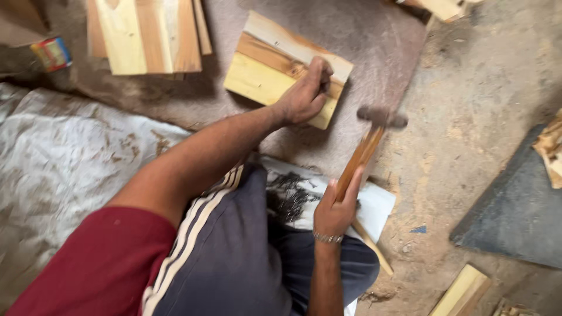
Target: The person assembles a small wooden frame by nailing wooden planks together using a hammer and nails. They repeatedly position the planks, insert nails, and hammer them into place to form a rectangular frame.
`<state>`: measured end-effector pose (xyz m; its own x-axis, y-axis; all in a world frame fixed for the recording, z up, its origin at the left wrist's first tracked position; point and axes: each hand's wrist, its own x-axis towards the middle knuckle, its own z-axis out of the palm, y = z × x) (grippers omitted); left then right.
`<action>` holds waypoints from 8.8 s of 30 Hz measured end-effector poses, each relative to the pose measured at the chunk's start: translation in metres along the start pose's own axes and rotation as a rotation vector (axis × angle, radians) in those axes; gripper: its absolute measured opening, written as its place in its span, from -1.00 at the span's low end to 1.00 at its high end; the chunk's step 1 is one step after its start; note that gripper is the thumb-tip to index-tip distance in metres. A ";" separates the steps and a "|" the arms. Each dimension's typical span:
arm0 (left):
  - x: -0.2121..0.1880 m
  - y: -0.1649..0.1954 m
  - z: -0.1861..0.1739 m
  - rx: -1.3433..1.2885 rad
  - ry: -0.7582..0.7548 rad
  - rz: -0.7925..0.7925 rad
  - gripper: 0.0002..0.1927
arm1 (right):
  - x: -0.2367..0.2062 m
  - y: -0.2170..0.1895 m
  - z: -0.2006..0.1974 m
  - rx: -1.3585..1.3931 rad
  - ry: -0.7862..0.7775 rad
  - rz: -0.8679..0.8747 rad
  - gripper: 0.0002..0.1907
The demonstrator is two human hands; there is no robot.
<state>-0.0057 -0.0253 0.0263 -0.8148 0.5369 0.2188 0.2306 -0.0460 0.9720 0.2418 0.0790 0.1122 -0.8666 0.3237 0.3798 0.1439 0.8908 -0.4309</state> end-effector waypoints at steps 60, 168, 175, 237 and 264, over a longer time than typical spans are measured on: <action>-0.161 0.003 -0.038 1.162 -0.175 -0.686 -0.59 | -0.055 0.025 0.056 0.995 -0.196 0.947 -0.18; -0.064 0.002 -0.117 -0.003 -0.043 0.064 -0.42 | -0.049 -0.115 -0.018 0.589 -0.254 0.648 -0.25; -0.036 0.000 -0.122 -0.488 0.206 -0.381 -0.11 | -0.065 -0.052 -0.005 0.824 -0.311 0.958 -0.23; 0.065 0.090 -0.086 1.091 -0.567 0.004 -0.12 | -0.059 0.019 0.020 1.215 -0.281 1.059 -0.21; 0.017 0.119 -0.080 1.000 -0.403 -0.115 -0.64 | 0.024 -0.050 -0.051 0.017 -0.171 0.179 -0.38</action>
<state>-0.0349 -0.0893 0.1531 -0.6664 0.7400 -0.0912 0.6422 0.6318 0.4340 0.2384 0.0578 0.1846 -0.8967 0.4156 0.1525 0.2956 0.8185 -0.4927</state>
